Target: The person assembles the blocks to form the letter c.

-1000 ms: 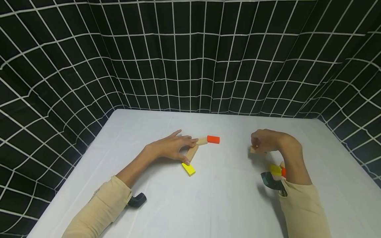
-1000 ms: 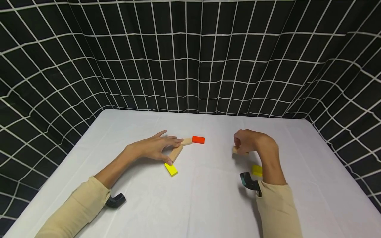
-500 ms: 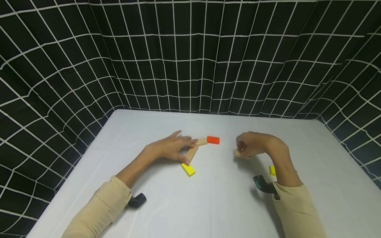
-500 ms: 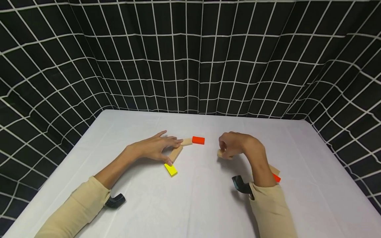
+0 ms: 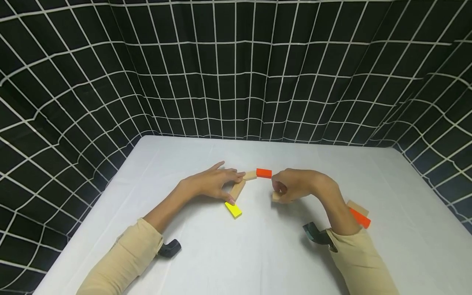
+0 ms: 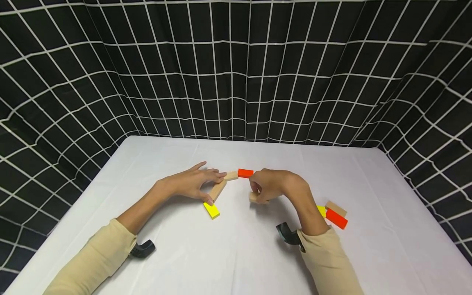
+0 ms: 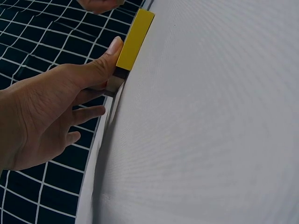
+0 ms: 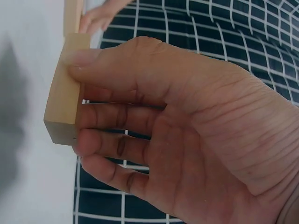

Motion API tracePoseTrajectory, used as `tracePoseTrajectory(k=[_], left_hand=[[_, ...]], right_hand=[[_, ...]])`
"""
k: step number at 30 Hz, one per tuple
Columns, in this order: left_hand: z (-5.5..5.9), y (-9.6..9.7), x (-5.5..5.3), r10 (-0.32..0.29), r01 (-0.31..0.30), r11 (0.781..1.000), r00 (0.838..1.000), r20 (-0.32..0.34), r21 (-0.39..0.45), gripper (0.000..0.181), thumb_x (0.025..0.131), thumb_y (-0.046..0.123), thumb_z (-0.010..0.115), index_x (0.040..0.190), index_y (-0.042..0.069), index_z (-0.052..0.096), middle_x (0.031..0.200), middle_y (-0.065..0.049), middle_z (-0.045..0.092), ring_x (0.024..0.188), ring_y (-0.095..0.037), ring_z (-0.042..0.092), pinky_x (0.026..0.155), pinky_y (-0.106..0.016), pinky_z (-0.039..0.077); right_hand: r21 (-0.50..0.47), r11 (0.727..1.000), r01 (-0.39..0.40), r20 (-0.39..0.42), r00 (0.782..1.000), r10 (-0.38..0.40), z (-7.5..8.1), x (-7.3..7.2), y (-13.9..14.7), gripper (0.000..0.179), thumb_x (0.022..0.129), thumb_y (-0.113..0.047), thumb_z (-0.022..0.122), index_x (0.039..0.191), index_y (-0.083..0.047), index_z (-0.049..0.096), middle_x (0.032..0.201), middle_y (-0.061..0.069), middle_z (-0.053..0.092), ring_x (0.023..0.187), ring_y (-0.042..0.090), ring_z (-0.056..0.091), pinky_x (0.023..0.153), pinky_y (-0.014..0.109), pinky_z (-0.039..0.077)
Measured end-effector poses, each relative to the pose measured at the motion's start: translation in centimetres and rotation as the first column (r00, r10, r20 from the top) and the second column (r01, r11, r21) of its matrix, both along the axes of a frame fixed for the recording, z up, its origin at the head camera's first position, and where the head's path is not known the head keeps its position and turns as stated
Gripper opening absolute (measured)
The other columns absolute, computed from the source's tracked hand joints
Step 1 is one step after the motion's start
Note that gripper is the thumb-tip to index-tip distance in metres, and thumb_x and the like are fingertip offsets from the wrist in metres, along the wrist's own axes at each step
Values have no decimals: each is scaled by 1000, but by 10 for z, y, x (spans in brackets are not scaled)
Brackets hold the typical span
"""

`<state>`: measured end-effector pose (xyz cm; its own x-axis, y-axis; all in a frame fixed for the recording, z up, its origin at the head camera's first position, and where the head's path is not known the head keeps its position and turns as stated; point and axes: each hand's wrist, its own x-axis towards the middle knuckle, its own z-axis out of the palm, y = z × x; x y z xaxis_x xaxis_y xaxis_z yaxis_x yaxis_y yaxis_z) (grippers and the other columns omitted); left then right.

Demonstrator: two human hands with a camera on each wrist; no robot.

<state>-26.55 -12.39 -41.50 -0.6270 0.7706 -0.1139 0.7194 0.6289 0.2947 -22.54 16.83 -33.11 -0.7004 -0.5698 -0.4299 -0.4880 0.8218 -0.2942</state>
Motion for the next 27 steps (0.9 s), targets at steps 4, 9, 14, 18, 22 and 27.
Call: tracePoseTrajectory(k=[4, 9, 14, 18, 22, 27], left_hand=[[2, 0, 0, -1, 1, 1000, 1000, 12, 2, 77, 87, 53, 80, 150, 15, 58, 166, 1, 45, 158, -24, 38, 135, -60, 7], [3, 0, 0, 6, -6, 1000, 1000, 11, -3, 78, 86, 54, 80, 150, 15, 57, 166, 2, 45, 159, -23, 37, 135, -59, 6], [3, 0, 0, 4, -4, 1000, 1000, 9, -1, 78, 87, 54, 80, 150, 14, 57, 166, 1, 45, 158, -23, 38, 135, -59, 7], [2, 0, 0, 4, -4, 1000, 1000, 3, 5, 78, 87, 54, 80, 150, 15, 57, 166, 1, 46, 158, -23, 38, 135, -59, 8], [1, -1, 0, 10, -10, 1000, 1000, 17, 2, 80, 86, 54, 80, 152, 16, 55, 166, 2, 45, 159, -22, 37, 135, -59, 7], [2, -1, 0, 9, -9, 1000, 1000, 8, -5, 81, 86, 55, 80, 153, 15, 54, 166, 1, 46, 159, -23, 37, 135, -58, 7]], right_hand=[[20, 1000, -10, 24, 1000, 9, -5, 1, -13, 13, 90, -16, 76, 97, -17, 66, 83, -3, 60, 79, 12, 56, 71, 25, 47], [-4, 998, -67, 65, 996, 67, -12, 4, -26, 15, 88, -14, 76, 96, -18, 64, 81, -5, 58, 80, 10, 55, 73, 24, 47], [-26, 993, -115, 83, 990, 117, -17, 8, -39, 16, 88, -13, 76, 94, -18, 63, 79, -6, 55, 78, 9, 53, 73, 24, 45], [-42, 987, -156, 96, 983, 160, -22, 12, -49, 16, 87, -13, 76, 93, -19, 62, 77, -8, 53, 75, 8, 50, 70, 23, 43], [-54, 979, -195, 111, 974, 200, -27, 16, -58, 17, 87, -14, 76, 90, -20, 60, 74, -10, 52, 71, 5, 48, 67, 21, 40], [-45, 979, -197, 126, 971, 202, -31, 20, -67, 20, 88, -17, 80, 89, -21, 60, 73, -11, 53, 69, 4, 49, 65, 20, 40]])
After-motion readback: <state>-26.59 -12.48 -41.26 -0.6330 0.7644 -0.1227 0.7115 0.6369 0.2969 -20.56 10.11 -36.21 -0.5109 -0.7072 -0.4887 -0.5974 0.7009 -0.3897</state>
